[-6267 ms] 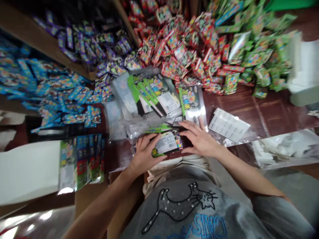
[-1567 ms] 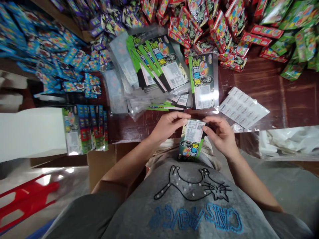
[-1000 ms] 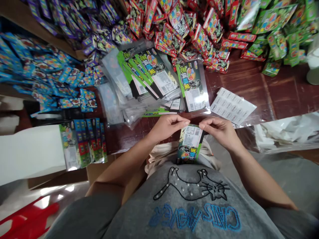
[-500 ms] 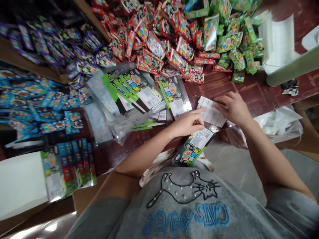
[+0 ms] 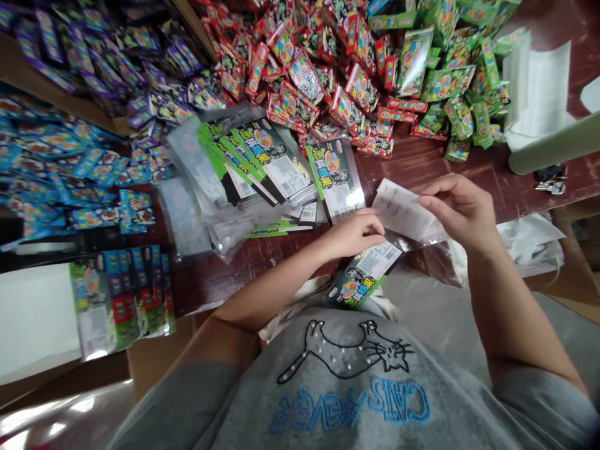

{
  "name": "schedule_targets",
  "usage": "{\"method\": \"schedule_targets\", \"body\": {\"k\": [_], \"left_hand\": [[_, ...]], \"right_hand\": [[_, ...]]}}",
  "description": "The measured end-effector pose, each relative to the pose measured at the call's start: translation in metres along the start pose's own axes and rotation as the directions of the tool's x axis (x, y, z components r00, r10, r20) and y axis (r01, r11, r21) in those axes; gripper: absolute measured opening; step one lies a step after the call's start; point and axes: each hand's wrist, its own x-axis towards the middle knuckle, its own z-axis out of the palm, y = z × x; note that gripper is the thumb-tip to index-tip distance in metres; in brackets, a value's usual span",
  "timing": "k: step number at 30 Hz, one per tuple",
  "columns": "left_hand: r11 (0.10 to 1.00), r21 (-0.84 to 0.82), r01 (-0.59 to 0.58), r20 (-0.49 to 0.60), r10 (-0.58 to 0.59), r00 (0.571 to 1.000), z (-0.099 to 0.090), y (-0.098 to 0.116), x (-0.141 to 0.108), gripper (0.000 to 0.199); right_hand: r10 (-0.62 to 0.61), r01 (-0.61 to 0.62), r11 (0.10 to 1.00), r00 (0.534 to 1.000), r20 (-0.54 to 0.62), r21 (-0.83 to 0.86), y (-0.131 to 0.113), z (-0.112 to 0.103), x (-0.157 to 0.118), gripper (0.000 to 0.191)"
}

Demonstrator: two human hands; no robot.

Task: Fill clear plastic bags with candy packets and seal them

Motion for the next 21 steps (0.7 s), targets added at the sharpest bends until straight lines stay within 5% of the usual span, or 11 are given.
{"method": "schedule_targets", "body": {"k": [2,5,7,9,14,17,21], "left_hand": [[0.992,-0.122,0.017,-0.007,-0.018,1.000,-0.007,0.003,-0.019,0.008],[0.972,-0.230,0.048,-0.020,-0.054,0.998,-0.019,0.006,-0.047,0.012],[0.972,-0.228,0.057,-0.059,-0.072,0.996,-0.023,0.007,-0.060,0.010],[0.975,-0.213,0.061,-0.094,-0.083,0.992,-0.024,0.007,-0.068,0.010],[0.977,-0.210,0.028,-0.157,-0.061,0.986,-0.023,0.007,-0.081,0.010],[0.982,-0.190,0.010,-0.186,-0.046,0.981,-0.025,0.007,-0.091,0.009],[0.986,-0.165,-0.006,-0.239,-0.034,0.970,-0.025,0.007,-0.107,0.014]], "right_hand": [[0.158,-0.186,0.965,0.975,0.155,0.183,-0.019,0.007,-0.006,0.037],[0.277,-0.447,0.836,0.844,0.460,0.318,-0.041,0.026,-0.013,0.051],[0.294,-0.525,0.780,0.788,0.540,0.341,-0.049,0.043,-0.015,0.053],[0.286,-0.532,0.769,0.782,0.554,0.355,-0.050,0.059,-0.016,0.056],[0.196,-0.383,0.882,0.830,0.523,0.276,-0.044,0.084,-0.020,0.063],[0.089,-0.116,0.992,0.922,0.378,0.051,-0.048,0.090,-0.030,0.066],[-0.122,0.216,0.915,0.953,0.277,-0.340,-0.064,0.103,-0.045,0.050]]}}
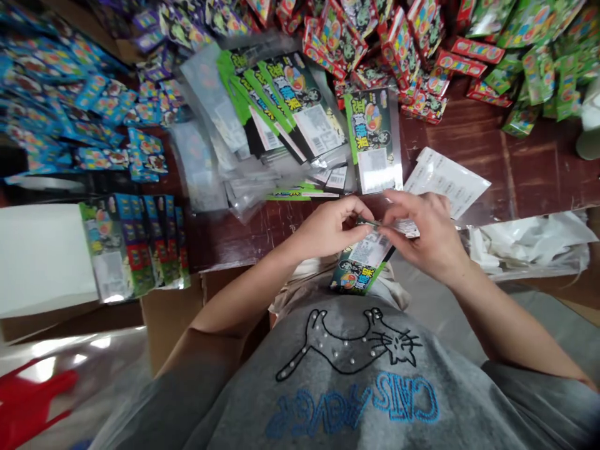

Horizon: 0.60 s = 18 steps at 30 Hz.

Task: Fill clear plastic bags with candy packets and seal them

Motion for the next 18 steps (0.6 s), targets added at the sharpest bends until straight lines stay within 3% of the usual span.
{"method": "schedule_targets", "body": {"k": [3,5,7,9,11,12,13,15,18], "left_hand": [[1.000,0.020,0.005,-0.046,-0.004,0.999,-0.003,-0.003,-0.008,0.023],[1.000,-0.007,0.010,-0.092,-0.011,0.996,-0.011,-0.009,-0.014,0.024],[0.998,-0.065,-0.002,-0.228,-0.013,0.974,-0.026,-0.017,-0.022,0.029],[0.988,-0.143,-0.058,-0.465,-0.016,0.885,-0.043,-0.025,-0.035,0.042],[0.963,-0.234,-0.137,-0.656,-0.052,0.753,-0.055,-0.033,-0.051,0.057],[0.944,-0.283,-0.167,-0.702,-0.086,0.707,-0.056,-0.036,-0.060,0.064],[0.926,-0.332,-0.179,-0.716,-0.124,0.688,-0.055,-0.039,-0.069,0.071],[0.902,-0.399,-0.165,-0.693,-0.178,0.699,-0.043,-0.044,-0.084,0.081],[0.902,-0.414,-0.122,-0.637,-0.191,0.747,-0.015,-0.053,-0.101,0.081]], "right_hand": [[-0.033,0.036,0.996,0.999,0.043,-0.079,-0.011,0.009,0.001,0.053],[-0.032,0.032,0.999,0.997,0.064,-0.010,-0.012,0.014,0.003,0.064],[-0.016,0.013,0.991,1.000,0.021,0.131,-0.010,0.018,0.003,0.074],[0.057,-0.020,0.953,0.992,-0.113,0.301,-0.007,0.025,-0.001,0.081],[0.170,-0.059,0.883,0.965,-0.199,0.466,-0.007,0.036,-0.008,0.085],[0.216,-0.080,0.841,0.956,-0.196,0.535,-0.008,0.043,-0.012,0.085],[0.248,-0.104,0.799,0.954,-0.168,0.592,-0.010,0.051,-0.014,0.085],[0.291,-0.151,0.730,0.951,-0.103,0.667,-0.015,0.064,-0.015,0.078],[0.357,-0.159,0.695,0.923,-0.144,0.701,-0.019,0.072,-0.009,0.065]]}}
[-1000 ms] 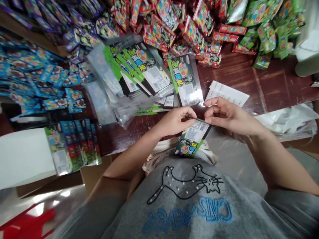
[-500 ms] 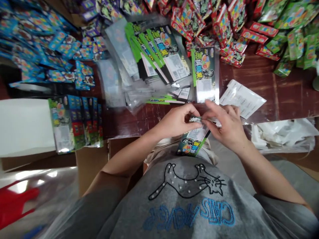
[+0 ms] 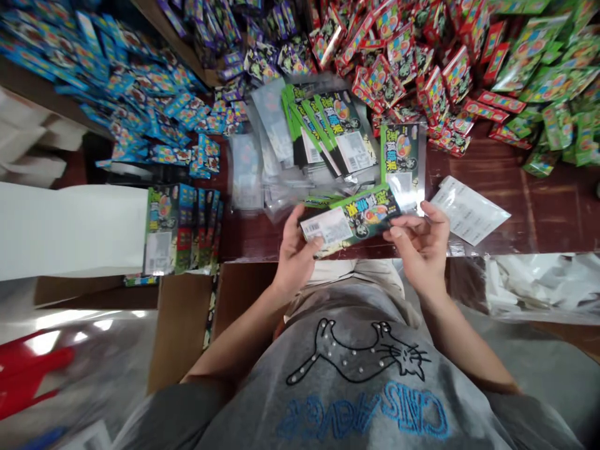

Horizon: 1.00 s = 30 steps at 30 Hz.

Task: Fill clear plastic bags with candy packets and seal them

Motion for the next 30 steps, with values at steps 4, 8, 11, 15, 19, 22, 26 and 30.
{"method": "schedule_targets", "body": {"k": [4,8,11,15,19,22,26,30], "left_hand": [[0.999,0.028,0.039,0.038,-0.040,0.998,-0.001,-0.020,-0.032,0.073],[0.982,0.131,0.135,0.093,-0.148,0.985,-0.008,-0.026,-0.047,0.073],[0.969,0.221,0.106,0.156,-0.142,0.977,-0.002,-0.023,-0.042,0.075],[0.976,0.207,0.063,0.179,-0.101,0.979,0.019,-0.022,-0.030,0.069],[0.988,0.135,0.071,0.131,-0.089,0.987,0.032,-0.026,-0.031,0.068],[0.981,0.195,0.020,0.235,-0.066,0.970,0.029,-0.024,-0.031,0.069],[0.985,0.167,-0.030,0.387,-0.038,0.921,0.028,-0.015,-0.015,0.056],[0.982,0.108,-0.155,0.273,0.121,0.954,0.035,-0.010,0.004,0.056]], "right_hand": [[-0.035,0.033,0.999,0.993,-0.116,-0.022,0.002,-0.005,0.014,0.061],[0.003,-0.006,0.999,0.996,-0.084,-0.043,0.011,-0.007,0.021,0.065],[0.033,-0.032,0.999,0.997,0.069,-0.026,0.011,0.000,0.020,0.067],[-0.197,0.176,0.951,0.979,-0.059,-0.254,0.000,-0.001,0.012,0.060],[-0.364,0.235,0.868,0.900,-0.240,-0.438,0.002,-0.016,0.009,0.062],[-0.187,0.157,0.968,0.971,-0.146,-0.196,0.008,-0.019,0.014,0.068],[-0.137,0.136,0.988,0.990,-0.020,-0.075,0.002,-0.006,0.015,0.082],[-0.222,0.222,0.975,0.975,-0.017,-0.027,-0.007,0.007,0.006,0.080]]}}
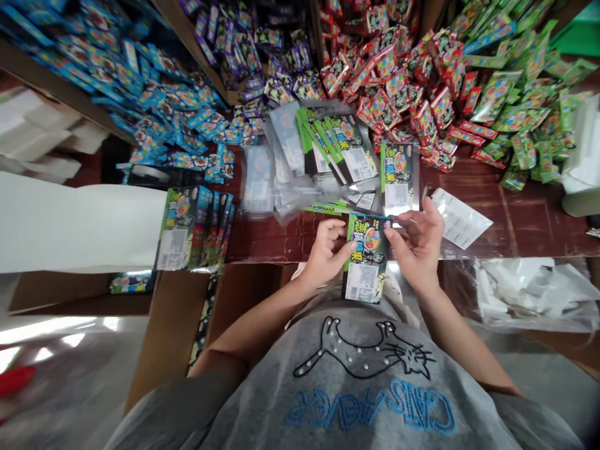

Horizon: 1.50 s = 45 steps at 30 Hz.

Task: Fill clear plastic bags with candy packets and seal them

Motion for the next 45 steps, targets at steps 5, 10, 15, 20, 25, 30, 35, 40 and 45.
{"method": "schedule_targets", "body": {"k": [5,10,15,20,25,30,35,40,45], "left_hand": [[0.999,0.019,0.036,0.152,-0.038,0.988,-0.009,-0.002,-0.003,0.072],[0.992,0.065,0.105,0.266,-0.118,0.957,-0.022,-0.001,-0.011,0.065],[0.984,0.177,0.016,0.153,-0.044,0.987,-0.021,0.005,0.003,0.026],[0.996,0.092,-0.007,0.067,0.001,0.998,-0.014,0.010,0.013,0.033],[0.968,0.250,0.028,0.106,-0.056,0.993,-0.006,0.028,0.013,0.025],[0.942,0.332,0.044,0.036,-0.059,0.998,0.002,0.043,0.021,0.015],[0.934,0.352,0.056,0.138,-0.111,0.984,-0.007,0.052,0.032,0.020],[0.977,0.209,0.046,0.255,-0.100,0.962,-0.012,0.044,0.028,0.025],[0.977,0.215,0.002,0.258,-0.059,0.964,-0.003,0.037,0.028,0.019]], "right_hand": [[0.064,-0.065,0.998,0.992,0.113,0.002,0.010,-0.008,-0.007,0.087],[0.187,-0.190,0.981,0.922,0.339,-0.025,0.024,-0.021,-0.013,0.087],[0.152,-0.155,0.988,0.943,0.296,-0.016,0.027,-0.015,-0.022,0.090],[0.144,-0.153,0.988,0.950,0.277,0.011,0.024,-0.011,-0.020,0.105],[0.209,-0.230,0.973,0.924,0.319,0.029,0.008,-0.021,-0.008,0.084],[0.265,-0.276,0.961,0.928,0.261,0.006,-0.007,-0.020,0.006,0.088],[0.341,-0.361,0.932,0.898,0.277,0.022,-0.007,-0.024,0.010,0.093],[0.292,-0.308,0.951,0.879,0.377,-0.021,-0.012,-0.045,0.009,0.074],[0.167,-0.074,0.973,0.876,0.452,-0.217,-0.040,-0.057,0.035,0.026]]}}
